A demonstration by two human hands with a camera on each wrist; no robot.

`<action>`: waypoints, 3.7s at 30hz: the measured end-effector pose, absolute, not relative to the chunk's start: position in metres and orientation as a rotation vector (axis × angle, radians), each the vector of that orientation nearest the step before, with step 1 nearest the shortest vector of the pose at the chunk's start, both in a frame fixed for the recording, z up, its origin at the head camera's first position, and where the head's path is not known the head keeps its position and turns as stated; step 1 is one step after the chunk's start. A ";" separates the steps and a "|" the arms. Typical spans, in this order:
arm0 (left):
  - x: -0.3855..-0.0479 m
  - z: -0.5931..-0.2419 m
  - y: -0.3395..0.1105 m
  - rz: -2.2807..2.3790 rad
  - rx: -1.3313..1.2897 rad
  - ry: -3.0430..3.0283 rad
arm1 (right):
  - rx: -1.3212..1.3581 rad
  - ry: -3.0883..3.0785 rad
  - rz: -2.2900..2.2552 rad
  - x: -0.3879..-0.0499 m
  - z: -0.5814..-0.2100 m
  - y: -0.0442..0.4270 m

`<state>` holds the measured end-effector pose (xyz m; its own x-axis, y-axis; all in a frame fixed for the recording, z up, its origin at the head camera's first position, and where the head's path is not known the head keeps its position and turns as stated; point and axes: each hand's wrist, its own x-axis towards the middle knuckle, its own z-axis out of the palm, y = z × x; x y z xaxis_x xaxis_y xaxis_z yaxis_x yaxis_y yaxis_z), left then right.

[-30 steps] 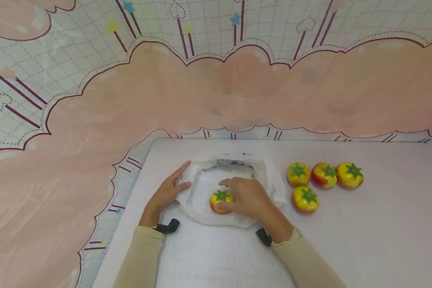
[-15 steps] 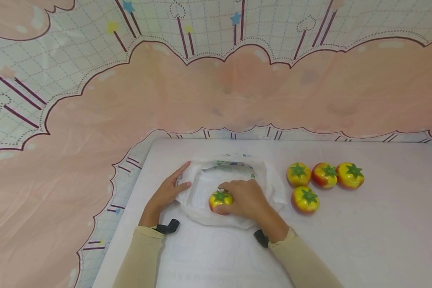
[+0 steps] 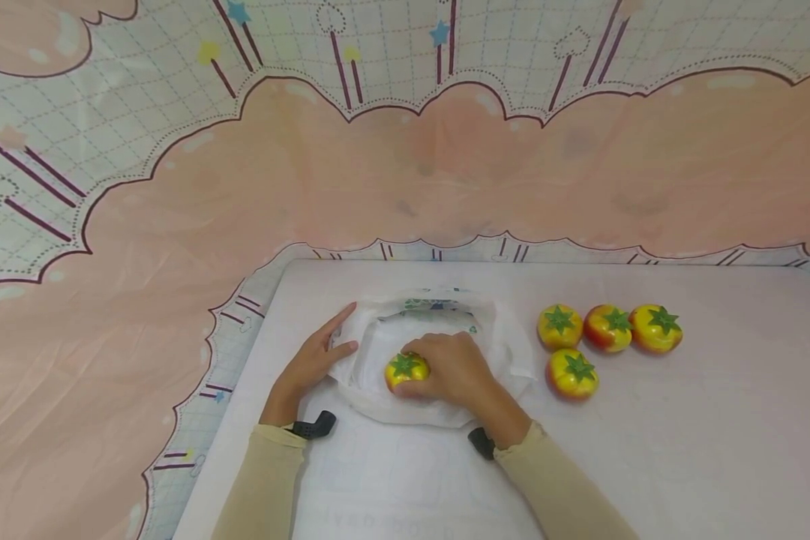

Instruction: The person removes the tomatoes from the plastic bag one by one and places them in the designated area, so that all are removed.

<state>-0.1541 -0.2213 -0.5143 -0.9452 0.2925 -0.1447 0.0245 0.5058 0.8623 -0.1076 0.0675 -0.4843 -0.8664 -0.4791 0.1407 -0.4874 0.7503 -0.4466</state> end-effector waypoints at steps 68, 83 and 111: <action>-0.153 -0.511 -0.221 1.415 0.318 2.506 | 0.678 -2.683 1.303 -0.099 -0.434 0.072; -0.152 -0.509 -0.220 1.418 0.335 2.505 | 0.584 -2.684 1.590 -0.098 -0.424 0.098; -0.152 -0.511 -0.222 1.419 0.295 2.494 | 0.252 -2.702 1.932 -0.091 -0.413 0.161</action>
